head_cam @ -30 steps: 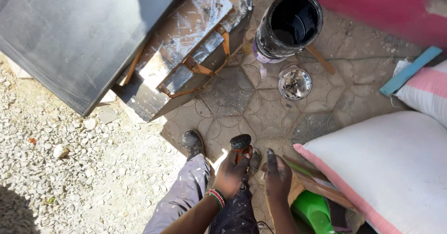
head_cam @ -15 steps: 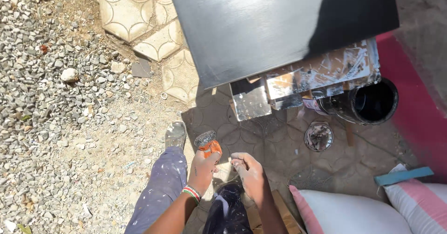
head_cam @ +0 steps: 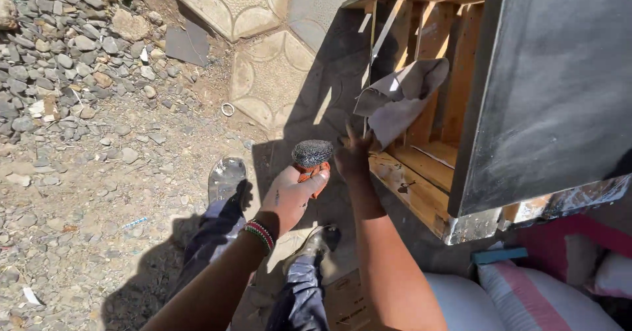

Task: The person wipes a rectangular wooden board with a white cloth and then applies black paint to its surface using a cloth-wrapped applicator. The person repeatedly dips the applicator into a paint can and rubs the paint onto the board, covering the entire surface.

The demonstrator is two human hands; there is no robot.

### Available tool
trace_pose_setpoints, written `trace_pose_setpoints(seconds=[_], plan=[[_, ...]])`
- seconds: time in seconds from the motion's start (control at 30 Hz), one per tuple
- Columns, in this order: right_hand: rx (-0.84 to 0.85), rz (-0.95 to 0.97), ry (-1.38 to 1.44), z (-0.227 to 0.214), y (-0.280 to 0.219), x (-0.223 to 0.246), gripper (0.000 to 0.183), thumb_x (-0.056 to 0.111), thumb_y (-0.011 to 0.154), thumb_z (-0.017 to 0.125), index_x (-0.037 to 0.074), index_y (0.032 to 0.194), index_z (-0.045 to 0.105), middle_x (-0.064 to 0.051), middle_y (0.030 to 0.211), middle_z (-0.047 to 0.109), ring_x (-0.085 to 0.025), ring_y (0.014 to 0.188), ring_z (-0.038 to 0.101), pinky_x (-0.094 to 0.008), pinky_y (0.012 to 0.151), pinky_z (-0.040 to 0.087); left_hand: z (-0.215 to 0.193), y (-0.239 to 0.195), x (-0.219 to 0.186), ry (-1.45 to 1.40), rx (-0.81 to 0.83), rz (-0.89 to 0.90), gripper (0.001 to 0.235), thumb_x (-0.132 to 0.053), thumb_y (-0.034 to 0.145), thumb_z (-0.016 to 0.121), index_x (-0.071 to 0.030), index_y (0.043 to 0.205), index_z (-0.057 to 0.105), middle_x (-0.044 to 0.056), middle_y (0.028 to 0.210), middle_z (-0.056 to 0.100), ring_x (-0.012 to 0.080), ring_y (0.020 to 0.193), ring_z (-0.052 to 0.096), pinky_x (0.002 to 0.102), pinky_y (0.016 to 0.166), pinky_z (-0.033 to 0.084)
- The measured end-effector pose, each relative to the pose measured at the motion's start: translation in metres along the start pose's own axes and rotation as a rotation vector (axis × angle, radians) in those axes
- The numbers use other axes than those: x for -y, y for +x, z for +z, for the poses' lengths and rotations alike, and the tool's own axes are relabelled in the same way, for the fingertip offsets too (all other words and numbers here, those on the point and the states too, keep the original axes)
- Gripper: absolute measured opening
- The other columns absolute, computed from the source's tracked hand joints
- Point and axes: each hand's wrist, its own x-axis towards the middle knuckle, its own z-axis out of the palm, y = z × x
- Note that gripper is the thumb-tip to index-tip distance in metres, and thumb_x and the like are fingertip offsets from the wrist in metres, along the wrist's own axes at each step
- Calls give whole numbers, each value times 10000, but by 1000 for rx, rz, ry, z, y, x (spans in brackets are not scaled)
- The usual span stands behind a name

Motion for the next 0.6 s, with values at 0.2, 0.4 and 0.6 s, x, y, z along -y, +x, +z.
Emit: trace_pose_setpoints(seconds=[0.2, 0.4, 0.6], plan=[[-184, -99, 140, 4, 102, 13, 746, 173, 973, 1005, 78, 1652, 711, -281, 1781, 367, -424, 1375, 739, -549, 1205, 629, -13, 19, -27, -179, 109, -16, 573, -462, 1025, 890, -1, 1363, 850, 124, 885, 695, 250, 879, 680, 450, 859, 584], [-54, -197, -3, -18, 195, -59, 318, 80, 946, 751, 155, 1220, 893, -110, 1234, 844, -304, 1222, 798, -474, 1099, 614, -25, 55, 26, -204, 129, -20, 514, -481, 1022, 927, -115, 1376, 853, 118, 1171, 813, 261, 1122, 762, 451, 969, 662], [-267, -83, -276, -44, 125, -1, 119, 281, 971, 755, 200, 1022, 825, -104, 1251, 741, -400, 1265, 738, -541, 1134, 559, -58, 49, 23, -288, 1, -79, 774, -534, 945, 1010, -58, 1517, 798, 182, 1380, 768, 325, 1228, 731, 495, 1024, 626]])
